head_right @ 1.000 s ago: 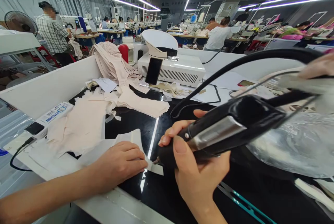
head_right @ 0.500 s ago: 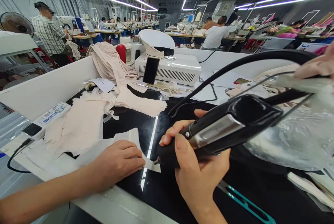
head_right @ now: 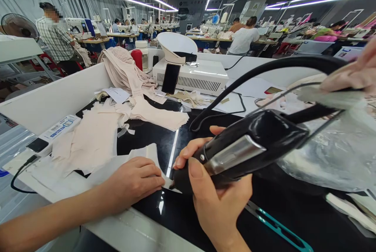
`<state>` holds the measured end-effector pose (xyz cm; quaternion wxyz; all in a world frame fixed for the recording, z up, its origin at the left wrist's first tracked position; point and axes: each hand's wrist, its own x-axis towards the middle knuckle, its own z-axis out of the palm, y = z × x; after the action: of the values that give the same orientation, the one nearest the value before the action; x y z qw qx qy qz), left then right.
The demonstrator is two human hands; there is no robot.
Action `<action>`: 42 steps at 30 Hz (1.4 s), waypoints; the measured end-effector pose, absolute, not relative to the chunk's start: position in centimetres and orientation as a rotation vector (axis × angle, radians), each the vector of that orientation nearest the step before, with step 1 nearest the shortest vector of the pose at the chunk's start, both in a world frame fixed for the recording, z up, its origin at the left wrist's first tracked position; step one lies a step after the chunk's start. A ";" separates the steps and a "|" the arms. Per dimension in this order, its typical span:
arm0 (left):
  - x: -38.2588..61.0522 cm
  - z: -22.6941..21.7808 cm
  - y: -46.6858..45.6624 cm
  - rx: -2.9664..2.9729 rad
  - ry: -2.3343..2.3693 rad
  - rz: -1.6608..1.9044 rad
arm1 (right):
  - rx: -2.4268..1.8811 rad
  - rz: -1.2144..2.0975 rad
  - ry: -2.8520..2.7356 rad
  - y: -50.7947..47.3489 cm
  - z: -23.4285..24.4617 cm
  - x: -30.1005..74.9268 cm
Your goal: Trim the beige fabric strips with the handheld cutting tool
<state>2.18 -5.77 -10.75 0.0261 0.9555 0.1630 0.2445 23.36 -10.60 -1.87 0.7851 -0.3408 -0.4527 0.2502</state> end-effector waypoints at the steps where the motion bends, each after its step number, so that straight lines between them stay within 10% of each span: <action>1: 2.2 -10.7 -5.8 2.951 0.499 0.783 | -0.728 0.545 -0.963 -10.7 -1.7 23.5; 42: 3.0 -3.5 -1.4 2.693 0.542 0.285 | -0.733 0.513 -1.037 -7.3 -2.5 25.5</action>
<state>3.01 -1.42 -3.49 0.1889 0.9576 0.1926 0.1014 25.51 -7.32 -2.46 0.7744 -0.3386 -0.4790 0.2371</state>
